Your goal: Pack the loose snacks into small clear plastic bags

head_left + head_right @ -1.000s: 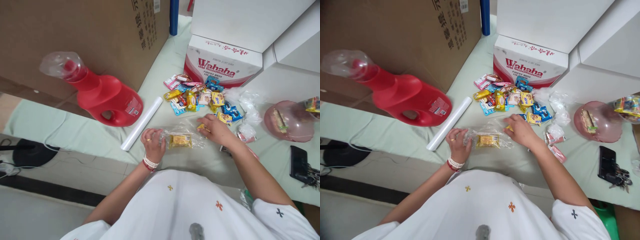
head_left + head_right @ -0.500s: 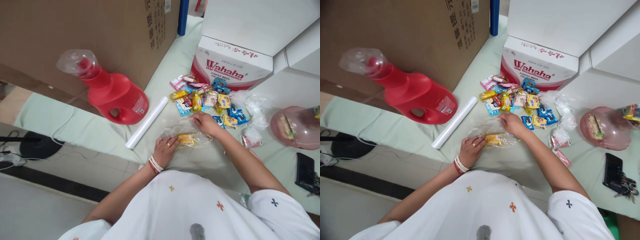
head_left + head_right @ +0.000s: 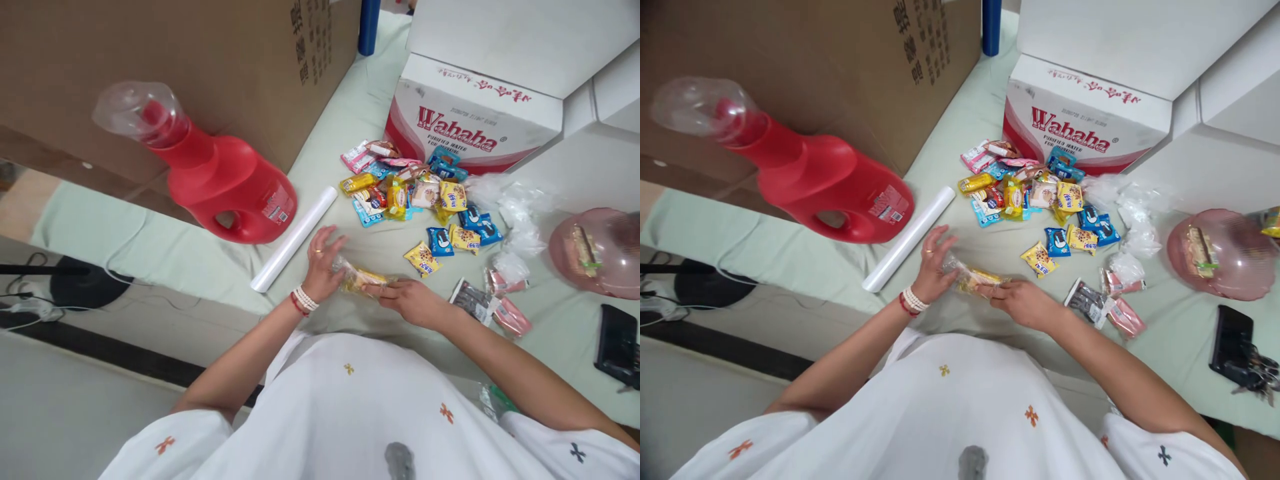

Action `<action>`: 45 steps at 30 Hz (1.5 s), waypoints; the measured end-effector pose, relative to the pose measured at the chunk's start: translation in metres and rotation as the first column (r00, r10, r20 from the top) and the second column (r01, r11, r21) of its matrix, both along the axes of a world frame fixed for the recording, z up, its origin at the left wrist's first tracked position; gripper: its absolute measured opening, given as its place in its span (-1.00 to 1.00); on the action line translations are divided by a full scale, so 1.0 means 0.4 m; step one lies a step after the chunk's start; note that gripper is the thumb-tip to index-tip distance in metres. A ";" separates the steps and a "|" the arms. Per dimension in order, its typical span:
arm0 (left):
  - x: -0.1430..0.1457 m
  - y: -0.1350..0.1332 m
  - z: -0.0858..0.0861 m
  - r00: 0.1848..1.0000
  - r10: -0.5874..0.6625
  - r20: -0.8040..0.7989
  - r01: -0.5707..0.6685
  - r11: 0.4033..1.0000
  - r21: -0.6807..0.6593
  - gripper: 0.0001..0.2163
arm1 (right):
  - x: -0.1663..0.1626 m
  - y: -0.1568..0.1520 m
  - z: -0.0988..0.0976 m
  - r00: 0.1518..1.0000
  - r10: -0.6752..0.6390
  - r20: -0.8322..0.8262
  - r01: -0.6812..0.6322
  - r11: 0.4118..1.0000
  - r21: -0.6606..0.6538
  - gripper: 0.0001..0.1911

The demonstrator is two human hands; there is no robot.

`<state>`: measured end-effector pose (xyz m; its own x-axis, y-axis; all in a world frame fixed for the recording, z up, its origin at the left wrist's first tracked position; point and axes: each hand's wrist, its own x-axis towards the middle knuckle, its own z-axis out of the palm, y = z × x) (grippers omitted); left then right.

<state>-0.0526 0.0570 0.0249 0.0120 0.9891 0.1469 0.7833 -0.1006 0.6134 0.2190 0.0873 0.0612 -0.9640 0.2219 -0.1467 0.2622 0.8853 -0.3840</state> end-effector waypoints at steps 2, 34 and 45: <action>-0.036 0.000 0.018 0.968 -0.251 0.025 0.252 0.967 -0.037 -0.78 | -0.002 0.004 -0.005 1.000 -0.018 -0.015 0.018 1.000 -0.017 -0.60; 0.178 -0.076 0.020 0.974 -0.106 -0.198 0.090 0.992 -0.087 -0.80 | 0.055 -0.124 -0.062 0.361 -0.915 -0.179 0.884 0.397 -0.246 -0.65; 0.194 -0.083 -0.008 0.997 -0.021 -0.078 0.033 0.988 0.153 -0.80 | -0.038 -0.154 0.003 0.358 -0.929 -0.089 0.816 0.358 -0.455 -0.82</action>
<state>0.0249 0.0239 0.0218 0.0552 0.9538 0.2953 0.8229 -0.2110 0.5275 0.2038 0.0259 0.0622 -0.2308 0.9622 -0.1448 0.6413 0.0386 -0.7663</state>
